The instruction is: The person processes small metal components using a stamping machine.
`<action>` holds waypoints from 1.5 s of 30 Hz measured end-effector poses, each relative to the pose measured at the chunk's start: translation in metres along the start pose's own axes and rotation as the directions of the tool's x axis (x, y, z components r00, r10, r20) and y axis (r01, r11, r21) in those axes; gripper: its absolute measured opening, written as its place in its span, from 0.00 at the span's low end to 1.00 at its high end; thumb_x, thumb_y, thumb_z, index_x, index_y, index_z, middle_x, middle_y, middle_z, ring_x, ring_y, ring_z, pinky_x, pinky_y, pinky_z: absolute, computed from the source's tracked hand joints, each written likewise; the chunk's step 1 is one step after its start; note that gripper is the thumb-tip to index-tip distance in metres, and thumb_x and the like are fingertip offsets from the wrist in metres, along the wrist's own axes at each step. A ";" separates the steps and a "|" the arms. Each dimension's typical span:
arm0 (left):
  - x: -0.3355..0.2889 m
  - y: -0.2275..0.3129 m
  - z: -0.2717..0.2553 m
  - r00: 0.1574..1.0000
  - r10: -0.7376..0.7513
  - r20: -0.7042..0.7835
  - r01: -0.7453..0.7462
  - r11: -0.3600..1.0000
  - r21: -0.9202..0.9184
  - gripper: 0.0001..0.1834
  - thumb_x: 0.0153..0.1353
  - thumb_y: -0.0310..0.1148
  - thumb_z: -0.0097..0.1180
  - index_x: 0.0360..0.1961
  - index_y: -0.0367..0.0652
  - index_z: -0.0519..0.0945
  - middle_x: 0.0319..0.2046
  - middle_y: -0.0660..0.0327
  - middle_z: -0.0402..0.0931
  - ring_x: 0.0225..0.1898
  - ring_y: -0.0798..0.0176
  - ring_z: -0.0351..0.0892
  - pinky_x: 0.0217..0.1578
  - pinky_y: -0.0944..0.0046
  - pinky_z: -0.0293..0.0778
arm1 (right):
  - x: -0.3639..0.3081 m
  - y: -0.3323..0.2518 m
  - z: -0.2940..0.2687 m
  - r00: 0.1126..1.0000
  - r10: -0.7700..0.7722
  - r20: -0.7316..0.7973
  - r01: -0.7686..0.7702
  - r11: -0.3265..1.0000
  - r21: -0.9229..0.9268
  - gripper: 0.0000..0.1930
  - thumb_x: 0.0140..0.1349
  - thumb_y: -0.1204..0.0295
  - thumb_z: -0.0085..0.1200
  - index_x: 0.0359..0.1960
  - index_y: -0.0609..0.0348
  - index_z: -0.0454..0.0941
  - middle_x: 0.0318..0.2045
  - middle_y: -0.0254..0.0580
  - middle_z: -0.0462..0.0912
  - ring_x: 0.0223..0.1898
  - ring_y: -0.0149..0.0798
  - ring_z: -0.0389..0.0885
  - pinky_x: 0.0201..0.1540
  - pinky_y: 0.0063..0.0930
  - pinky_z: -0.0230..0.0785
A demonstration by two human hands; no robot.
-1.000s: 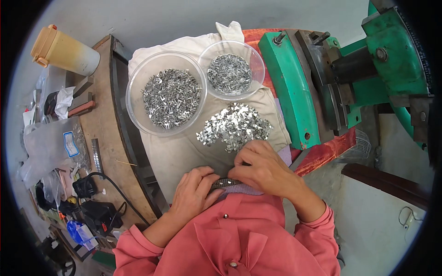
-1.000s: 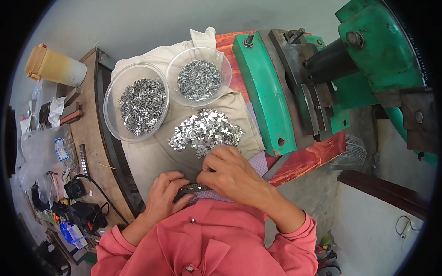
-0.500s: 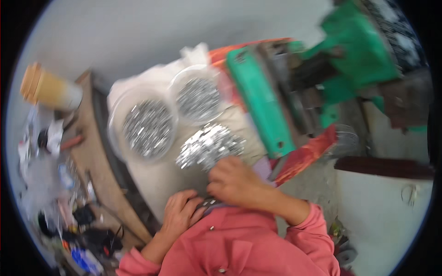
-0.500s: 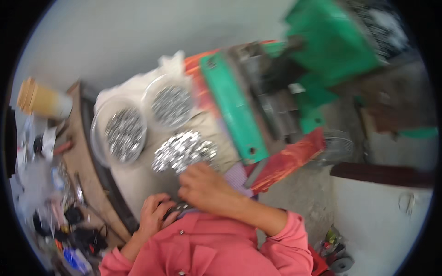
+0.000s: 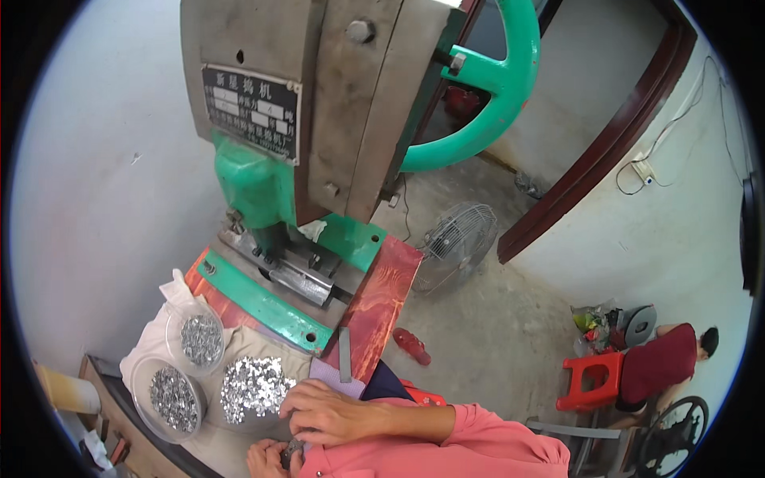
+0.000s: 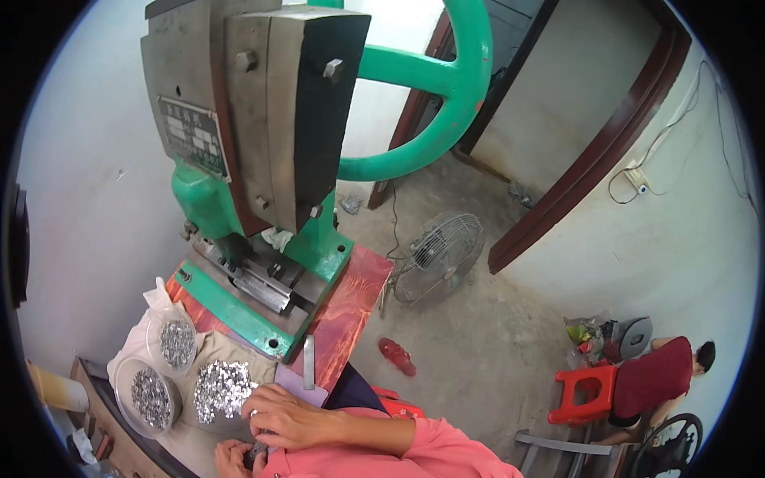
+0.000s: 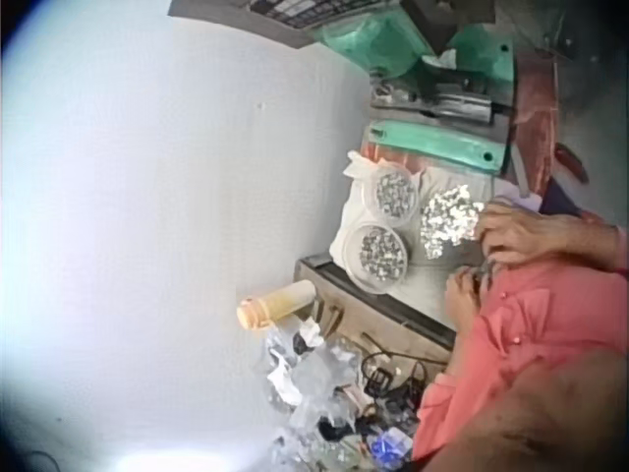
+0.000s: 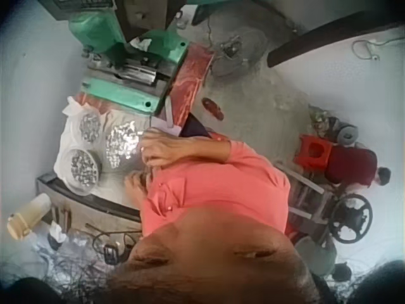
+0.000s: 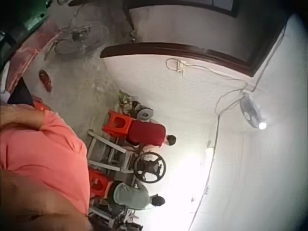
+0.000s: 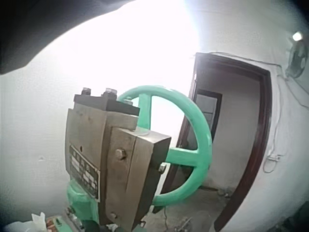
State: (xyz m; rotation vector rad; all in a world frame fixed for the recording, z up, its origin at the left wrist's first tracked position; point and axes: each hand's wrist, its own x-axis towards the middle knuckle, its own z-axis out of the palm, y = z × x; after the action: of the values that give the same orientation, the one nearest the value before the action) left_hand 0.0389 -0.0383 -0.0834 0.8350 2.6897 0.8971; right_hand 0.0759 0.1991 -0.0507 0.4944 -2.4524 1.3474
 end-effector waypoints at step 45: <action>0.008 0.034 -0.017 0.997 0.009 -0.078 -0.014 0.998 -0.068 0.09 0.51 0.29 0.67 0.32 0.45 0.79 0.36 0.64 0.76 0.38 0.58 0.75 0.39 0.59 0.67 | 0.059 0.022 0.026 0.977 -0.010 0.212 0.098 0.906 -0.412 0.07 0.50 0.73 0.66 0.31 0.50 0.83 0.40 0.33 0.78 0.45 0.43 0.75 0.51 0.40 0.65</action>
State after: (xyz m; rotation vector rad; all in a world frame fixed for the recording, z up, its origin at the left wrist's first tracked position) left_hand 0.0425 -0.0196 -0.0492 0.8184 2.7046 1.0396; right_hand 0.0107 0.1792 -0.0556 0.6091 -2.7659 0.7355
